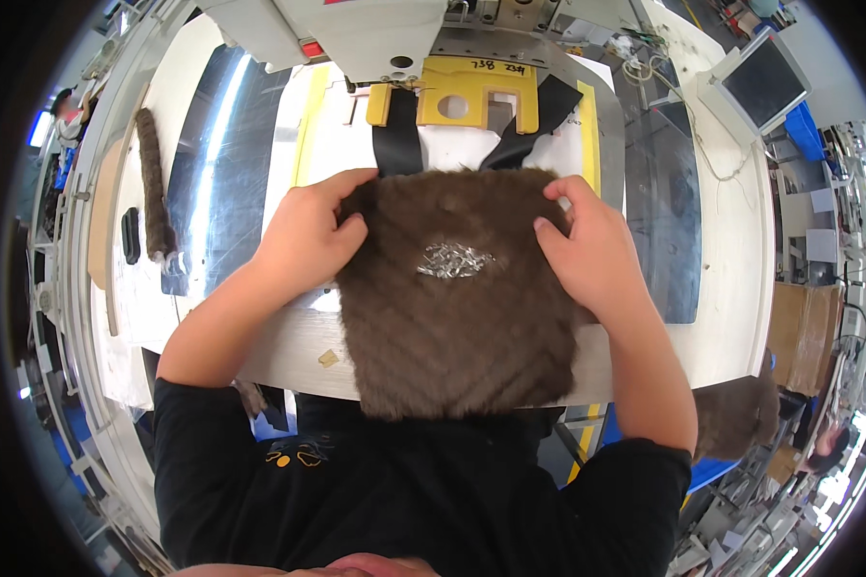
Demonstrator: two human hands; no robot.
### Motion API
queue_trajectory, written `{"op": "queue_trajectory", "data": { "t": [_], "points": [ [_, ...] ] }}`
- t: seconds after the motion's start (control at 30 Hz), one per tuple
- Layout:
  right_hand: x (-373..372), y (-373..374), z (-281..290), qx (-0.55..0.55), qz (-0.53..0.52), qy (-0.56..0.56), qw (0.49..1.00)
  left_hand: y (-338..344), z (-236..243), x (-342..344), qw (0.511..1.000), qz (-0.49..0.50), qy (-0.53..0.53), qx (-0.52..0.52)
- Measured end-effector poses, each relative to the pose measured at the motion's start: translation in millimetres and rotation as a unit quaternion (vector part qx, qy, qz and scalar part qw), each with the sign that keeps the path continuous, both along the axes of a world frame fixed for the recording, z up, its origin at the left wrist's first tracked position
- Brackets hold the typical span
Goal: Sewing and assembling components of a furry item using an industrial sewing machine.
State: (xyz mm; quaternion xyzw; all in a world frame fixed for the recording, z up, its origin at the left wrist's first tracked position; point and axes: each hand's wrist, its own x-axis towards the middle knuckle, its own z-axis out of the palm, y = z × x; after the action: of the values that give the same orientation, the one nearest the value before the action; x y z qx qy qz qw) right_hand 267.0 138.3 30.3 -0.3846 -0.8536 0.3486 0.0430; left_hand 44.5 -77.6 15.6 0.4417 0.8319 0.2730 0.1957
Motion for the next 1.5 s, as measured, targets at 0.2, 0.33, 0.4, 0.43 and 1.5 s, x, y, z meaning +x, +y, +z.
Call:
{"op": "queue_trajectory", "data": {
  "t": [0.2,0.33,0.4,0.43,1.5],
  "points": [
    [-10.4,2.9,1.1,0.060,0.020,-0.020,0.998,14.8,2.2,-17.5,0.999,0.005,0.041,-0.007],
    [-6.9,10.3,5.3,0.022,0.014,-0.058,0.998,19.4,3.9,-17.9,0.995,-0.046,0.086,-0.015],
    [-5.2,25.7,-6.4,-0.048,-0.002,-0.005,0.999,21.6,-0.7,-16.8,0.998,-0.026,0.061,0.014],
    [-9.3,34.9,-9.6,-0.046,-0.008,-0.007,0.999,23.5,-2.7,-16.6,0.999,-0.002,0.037,0.039],
    [-157.6,192.2,-21.7,0.018,0.029,0.055,0.998,28.8,-26.4,-36.2,0.986,0.056,0.018,0.157]
  ]
}}
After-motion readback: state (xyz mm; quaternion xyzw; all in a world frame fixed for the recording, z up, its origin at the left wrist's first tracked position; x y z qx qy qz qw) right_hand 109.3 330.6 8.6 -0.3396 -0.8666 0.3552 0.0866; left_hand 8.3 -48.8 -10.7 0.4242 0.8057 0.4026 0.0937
